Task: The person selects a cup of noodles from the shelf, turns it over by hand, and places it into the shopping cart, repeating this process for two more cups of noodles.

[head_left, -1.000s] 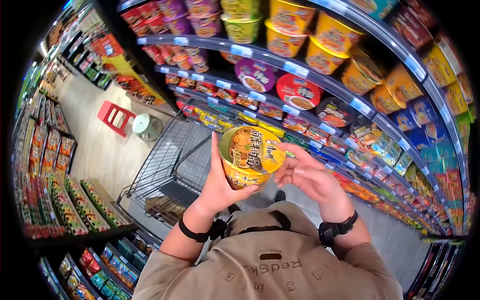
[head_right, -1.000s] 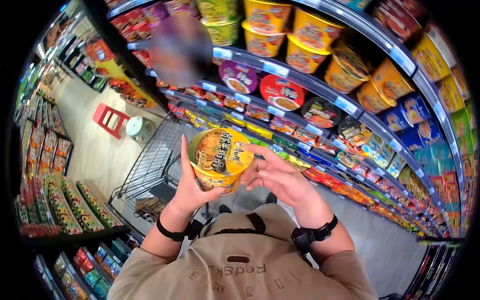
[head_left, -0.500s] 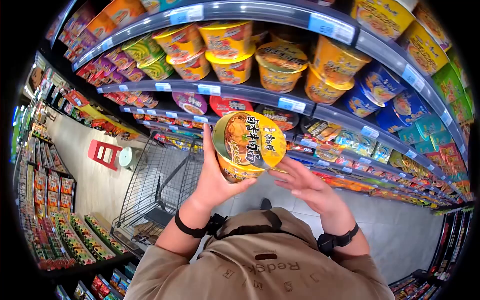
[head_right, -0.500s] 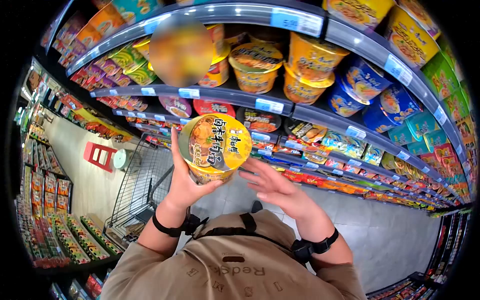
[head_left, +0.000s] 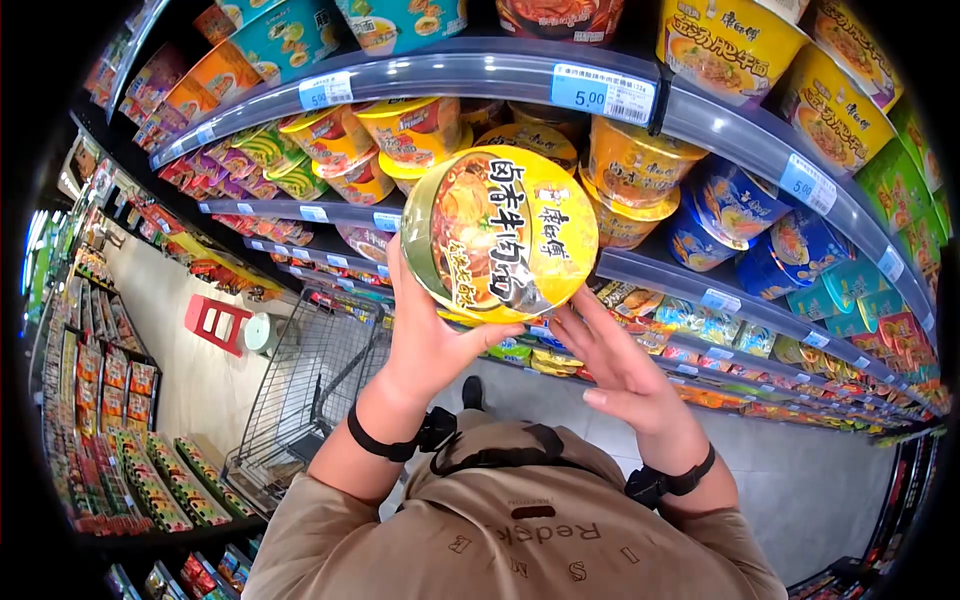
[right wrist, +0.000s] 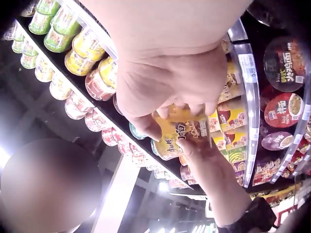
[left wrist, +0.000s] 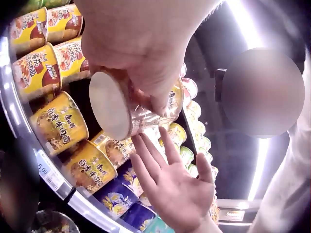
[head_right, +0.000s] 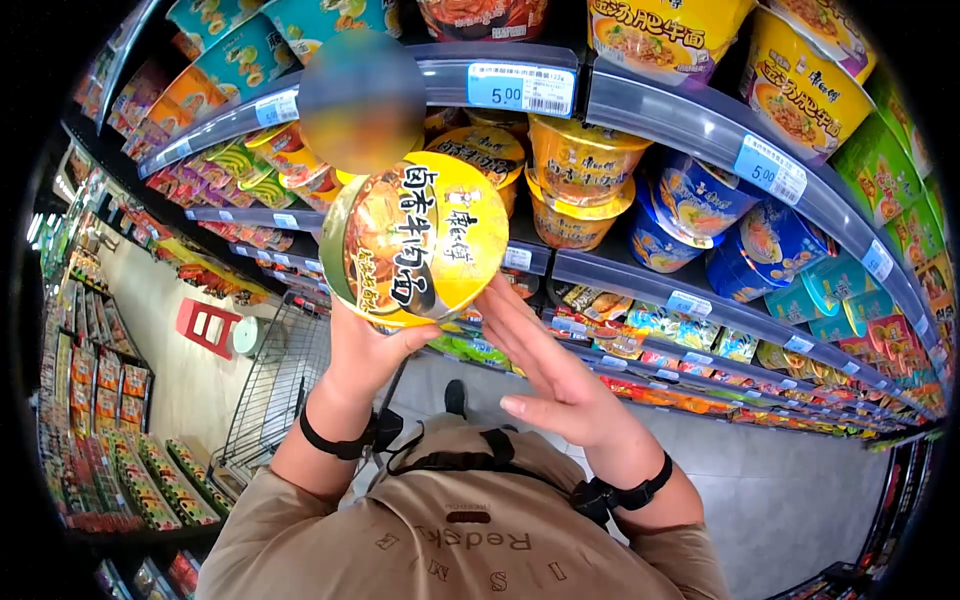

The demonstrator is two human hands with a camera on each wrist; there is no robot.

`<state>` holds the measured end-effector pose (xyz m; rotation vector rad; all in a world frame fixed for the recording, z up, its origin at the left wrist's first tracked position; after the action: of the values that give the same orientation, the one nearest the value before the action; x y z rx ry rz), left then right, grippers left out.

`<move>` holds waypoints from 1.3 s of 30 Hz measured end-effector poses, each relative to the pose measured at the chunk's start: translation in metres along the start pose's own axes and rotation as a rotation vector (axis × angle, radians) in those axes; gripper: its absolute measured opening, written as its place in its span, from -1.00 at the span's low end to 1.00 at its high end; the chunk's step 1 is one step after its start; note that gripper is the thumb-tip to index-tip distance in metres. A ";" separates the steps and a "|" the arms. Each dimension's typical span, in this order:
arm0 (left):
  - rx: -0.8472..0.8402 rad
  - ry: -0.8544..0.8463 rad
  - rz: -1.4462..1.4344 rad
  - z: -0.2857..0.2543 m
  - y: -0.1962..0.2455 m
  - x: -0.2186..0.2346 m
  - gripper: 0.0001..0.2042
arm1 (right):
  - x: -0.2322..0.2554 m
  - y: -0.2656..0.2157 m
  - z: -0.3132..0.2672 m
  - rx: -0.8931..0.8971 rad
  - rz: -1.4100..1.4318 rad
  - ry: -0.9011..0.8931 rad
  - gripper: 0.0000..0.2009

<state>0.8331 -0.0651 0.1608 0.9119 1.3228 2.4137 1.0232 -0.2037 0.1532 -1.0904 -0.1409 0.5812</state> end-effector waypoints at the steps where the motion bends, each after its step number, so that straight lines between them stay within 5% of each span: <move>1: -0.002 0.016 -0.008 0.007 -0.002 0.002 0.07 | 0.002 -0.002 0.005 0.013 -0.016 0.020 -0.09; 6: -0.084 0.035 0.005 0.045 -0.011 0.007 0.02 | 0.023 -0.011 0.030 0.041 -0.062 0.059 -0.10; 8: -0.064 -0.141 -0.019 0.063 -0.011 0.005 -0.10 | 0.032 -0.014 0.039 0.066 -0.208 0.056 -0.13; 10: -0.275 -0.082 0.147 0.074 -0.002 0.003 -0.24 | 0.041 -0.012 0.045 0.114 -0.207 0.070 -0.18; 14: -0.068 -0.160 -0.248 0.075 -0.037 -0.003 -0.25 | 0.054 -0.008 0.041 0.092 -0.163 0.109 -0.25; 15: -0.069 -0.263 -0.047 0.077 -0.045 -0.001 -0.19 | 0.057 -0.005 0.036 0.035 -0.180 0.085 -0.26; 16: 0.121 -0.222 -0.638 0.073 -0.056 -0.009 -0.16 | 0.058 -0.002 0.034 -0.021 -0.196 0.061 -0.26; 17: 0.122 -0.233 -0.641 0.077 -0.061 -0.008 -0.16 | 0.058 -0.001 0.034 -0.023 -0.147 0.079 -0.27; 23: 0.089 -0.406 -0.202 0.090 -0.051 0.005 -0.46 | 0.067 -0.002 0.037 -0.167 -0.219 0.022 -0.24; 24: -0.114 -0.364 0.003 0.096 -0.041 0.011 -0.50 | 0.068 -0.002 0.039 -0.168 -0.229 0.019 -0.24; 27: -0.177 -0.245 0.028 0.113 -0.026 0.012 -0.54 | 0.074 -0.007 0.054 -0.014 -0.134 0.105 -0.22; 28: -0.175 -0.328 0.162 0.111 -0.037 0.016 -0.38 | 0.075 -0.008 0.058 -0.014 -0.133 0.108 -0.22; 30: -0.032 -0.174 -0.122 0.112 -0.044 0.005 -0.14 | 0.080 -0.012 0.064 0.019 -0.073 0.196 -0.18; 33: -0.145 -0.177 0.033 0.123 -0.049 0.002 -0.02 | 0.087 -0.010 0.071 0.027 -0.096 0.210 -0.13; 39: -0.090 -0.145 -0.001 0.132 -0.057 -0.003 -0.06 | 0.090 -0.008 0.082 0.015 -0.132 0.254 -0.12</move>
<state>0.9134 0.0547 0.1645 1.0392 1.1535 2.3366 1.0705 -0.0954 0.1827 -1.1218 0.0128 0.3211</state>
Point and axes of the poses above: each hand's wrist, its own z-axis towards the middle knuckle, its own x-axis out of the back of the hand, y = z × x, the point moved 4 cm from there along z, towards the middle knuckle, and after that the axes turned 10 degrees about -y, right-handed, at the moved point
